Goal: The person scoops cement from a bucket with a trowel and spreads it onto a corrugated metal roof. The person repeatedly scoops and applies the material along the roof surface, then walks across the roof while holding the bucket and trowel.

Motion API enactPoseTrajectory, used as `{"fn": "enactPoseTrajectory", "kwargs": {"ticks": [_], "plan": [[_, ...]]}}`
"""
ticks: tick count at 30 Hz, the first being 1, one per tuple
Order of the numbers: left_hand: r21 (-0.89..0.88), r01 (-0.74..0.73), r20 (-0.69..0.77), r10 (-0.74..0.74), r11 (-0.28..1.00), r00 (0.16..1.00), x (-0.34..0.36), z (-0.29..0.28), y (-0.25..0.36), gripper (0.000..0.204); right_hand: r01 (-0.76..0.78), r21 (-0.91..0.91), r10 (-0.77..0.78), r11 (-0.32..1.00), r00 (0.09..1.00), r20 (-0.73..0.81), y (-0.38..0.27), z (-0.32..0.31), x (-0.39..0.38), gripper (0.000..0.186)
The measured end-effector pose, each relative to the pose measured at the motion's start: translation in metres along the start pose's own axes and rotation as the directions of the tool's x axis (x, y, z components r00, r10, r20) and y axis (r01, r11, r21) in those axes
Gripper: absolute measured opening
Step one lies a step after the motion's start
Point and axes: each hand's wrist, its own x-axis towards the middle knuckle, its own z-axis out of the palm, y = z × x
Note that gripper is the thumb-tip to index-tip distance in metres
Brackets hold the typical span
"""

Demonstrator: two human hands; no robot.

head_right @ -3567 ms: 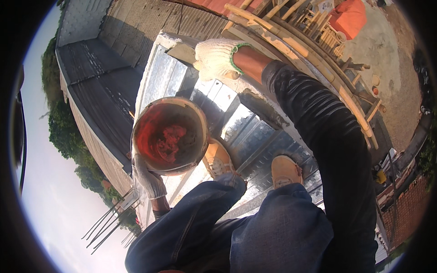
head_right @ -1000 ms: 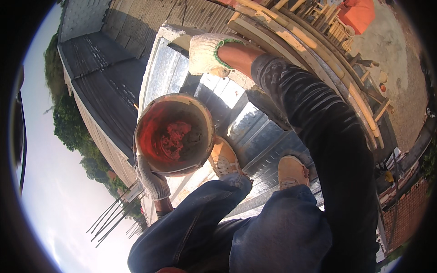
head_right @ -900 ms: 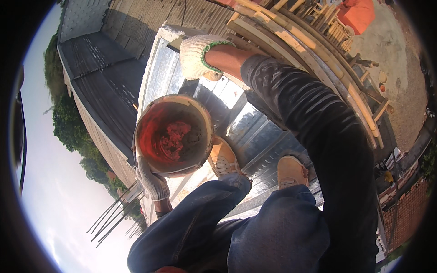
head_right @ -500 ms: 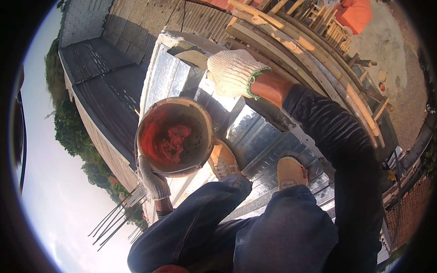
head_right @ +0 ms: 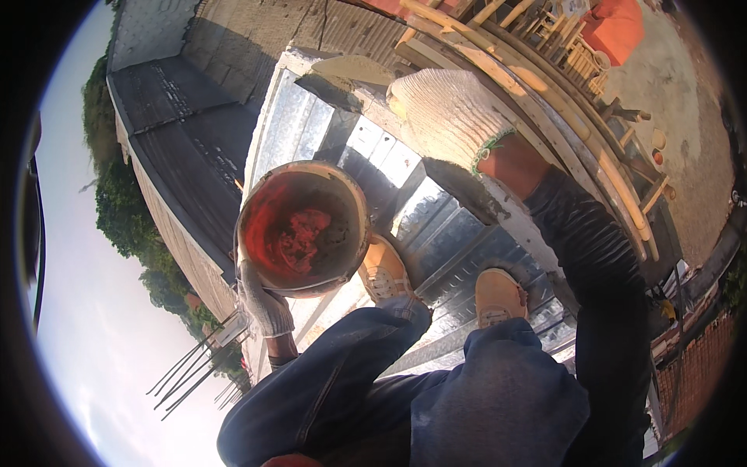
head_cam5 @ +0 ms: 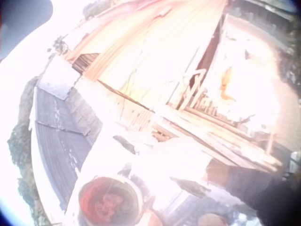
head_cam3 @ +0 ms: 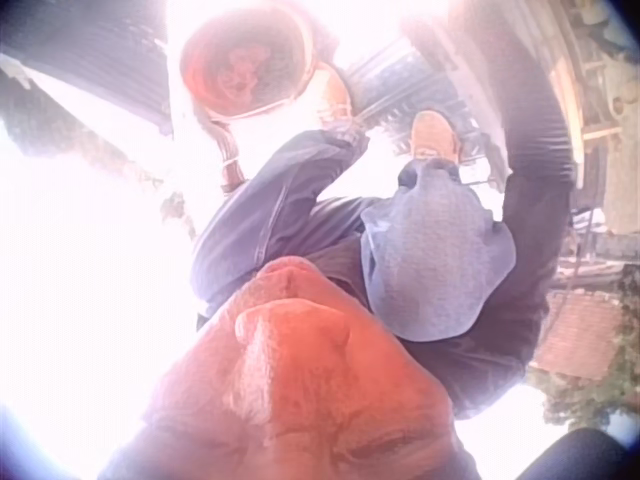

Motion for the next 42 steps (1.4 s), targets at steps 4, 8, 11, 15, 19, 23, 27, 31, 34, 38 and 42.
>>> {"fn": "enactPoseTrajectory", "kwargs": {"ticks": [4, 8, 11, 15, 19, 23, 27, 31, 34, 38, 42], "plan": [[-0.021, -0.009, -0.013, 0.009, 1.000, 1.000, -0.002, -0.005, -0.003, 0.019, 0.036, -0.181, -0.029, 0.983, 0.999, 0.040, -0.016, 0.008, 0.033, 0.028], [-0.015, -0.010, -0.001, 0.010, 1.000, 1.000, -0.004, -0.007, -0.004, 0.017, 0.166, -0.306, -0.151, 0.937, 0.986, 0.072, -0.012, 0.035, 0.051, 0.035], [-0.030, 0.005, -0.027, -0.006, 1.000, 1.000, -0.004, -0.001, -0.007, 0.017, 0.267, -0.357, -0.211, 0.895, 0.959, 0.189, -0.010, 0.030, 0.048, 0.031], [-0.027, -0.012, -0.022, 0.012, 1.000, 1.000, -0.004, -0.002, 0.000, 0.016, 0.278, -0.421, -0.200, 0.863, 0.955, 0.221, -0.019, 0.005, 0.017, 0.029], [-0.031, -0.015, -0.005, 0.015, 0.999, 1.000, 0.004, -0.008, -0.007, 0.017, 0.237, -0.424, -0.207, 0.874, 0.971, 0.117, -0.010, 0.024, -0.031, 0.029], [-0.023, 0.002, 0.014, -0.002, 1.000, 1.000, 0.007, -0.003, -0.007, 0.018, 0.106, -0.432, -0.079, 0.896, 0.994, 0.081, -0.028, 0.028, -0.060, 0.027], [-0.017, 0.043, -0.002, -0.043, 0.999, 0.999, 0.009, 0.002, -0.004, 0.019, 0.065, -0.304, -0.060, 0.951, 0.998, 0.026, -0.023, 0.021, -0.079, 0.023], [-0.014, 0.008, -0.027, -0.008, 1.000, 1.000, 0.007, 0.009, 0.001, 0.019, -0.011, -0.097, 0.019, 0.995, 0.997, 0.074, -0.022, -0.005, -0.089, 0.021], [-0.030, 0.012, -0.062, -0.014, 0.999, 0.998, 0.007, 0.015, -0.001, 0.017, -0.157, 0.166, 0.132, 0.974, 0.980, 0.151, -0.021, -0.021, -0.095, 0.028], [0.027, -0.001, 0.006, 0.001, 1.000, 1.000, 0.001, 0.012, 0.003, 0.017, -0.162, 0.253, 0.104, 0.954, 0.967, 0.231, -0.028, -0.035, -0.095, 0.033], [0.121, -0.030, 0.056, 0.024, 0.992, 0.998, -0.011, 0.013, 0.016, 0.023, -0.010, 0.311, -0.043, 0.950, 0.986, 0.164, -0.030, -0.042, -0.090, 0.043]]}}
